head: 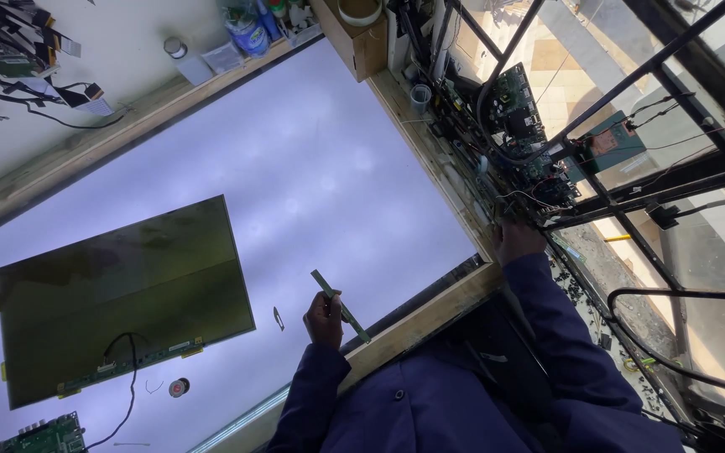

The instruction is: Inspecting and organizing delicate electronic components on a light table during a screen repair process.

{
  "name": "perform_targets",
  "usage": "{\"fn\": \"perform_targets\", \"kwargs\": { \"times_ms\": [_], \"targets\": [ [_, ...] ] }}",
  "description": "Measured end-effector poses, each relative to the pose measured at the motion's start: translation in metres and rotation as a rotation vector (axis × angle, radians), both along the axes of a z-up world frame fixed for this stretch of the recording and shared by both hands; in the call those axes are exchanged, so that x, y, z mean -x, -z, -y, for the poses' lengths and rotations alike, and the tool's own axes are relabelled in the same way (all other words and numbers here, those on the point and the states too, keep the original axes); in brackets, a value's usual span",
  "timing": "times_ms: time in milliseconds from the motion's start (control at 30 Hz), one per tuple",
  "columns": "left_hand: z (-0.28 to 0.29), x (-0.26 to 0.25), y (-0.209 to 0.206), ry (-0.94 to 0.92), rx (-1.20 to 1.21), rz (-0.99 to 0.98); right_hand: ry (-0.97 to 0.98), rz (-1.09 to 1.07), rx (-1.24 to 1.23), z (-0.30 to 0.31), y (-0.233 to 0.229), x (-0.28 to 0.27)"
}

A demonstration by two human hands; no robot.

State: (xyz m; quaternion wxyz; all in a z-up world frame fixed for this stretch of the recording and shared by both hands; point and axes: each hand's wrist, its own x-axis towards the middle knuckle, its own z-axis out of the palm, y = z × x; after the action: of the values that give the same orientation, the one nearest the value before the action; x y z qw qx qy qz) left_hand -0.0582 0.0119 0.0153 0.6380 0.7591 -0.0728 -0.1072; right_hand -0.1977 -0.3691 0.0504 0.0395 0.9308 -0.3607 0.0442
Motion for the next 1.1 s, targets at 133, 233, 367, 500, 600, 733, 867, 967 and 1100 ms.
{"fn": "perform_targets", "kwargs": {
  "times_ms": [133, 233, 367, 500, 600, 733, 867, 967, 1100],
  "targets": [
    [0.002, -0.001, 0.000, -0.007, 0.033, 0.000, 0.084, 0.021, -0.024, 0.008, 0.015, -0.013],
    [0.002, -0.002, 0.001, -0.005, 0.051, 0.005, 0.099, 0.021, 0.034, 0.009, 0.021, -0.015],
    [0.000, 0.000, 0.008, 0.017, 0.021, -0.009, 0.044, 0.105, 0.066, 0.002, 0.012, -0.004],
    [-0.002, 0.001, 0.010, 0.028, 0.013, 0.003, -0.056, 0.198, 0.218, -0.018, -0.016, 0.009],
    [-0.001, -0.003, 0.024, 0.014, 0.040, 0.007, -0.111, 0.260, 0.346, -0.013, 0.005, 0.020],
    [0.002, -0.001, -0.003, -0.031, -0.099, 0.007, -0.276, 0.363, 0.172, -0.019, -0.012, 0.026],
    [0.001, 0.001, -0.010, 0.016, -0.041, -0.078, -0.349, 0.431, 0.321, -0.017, -0.005, 0.032],
    [-0.005, 0.013, -0.028, 0.039, 0.028, -0.202, -0.366, 0.425, 0.242, -0.034, -0.016, 0.034],
    [-0.024, 0.027, -0.046, -0.037, 0.226, -0.370, -0.542, 0.565, -0.044, -0.076, -0.013, 0.011]
  ]
}}
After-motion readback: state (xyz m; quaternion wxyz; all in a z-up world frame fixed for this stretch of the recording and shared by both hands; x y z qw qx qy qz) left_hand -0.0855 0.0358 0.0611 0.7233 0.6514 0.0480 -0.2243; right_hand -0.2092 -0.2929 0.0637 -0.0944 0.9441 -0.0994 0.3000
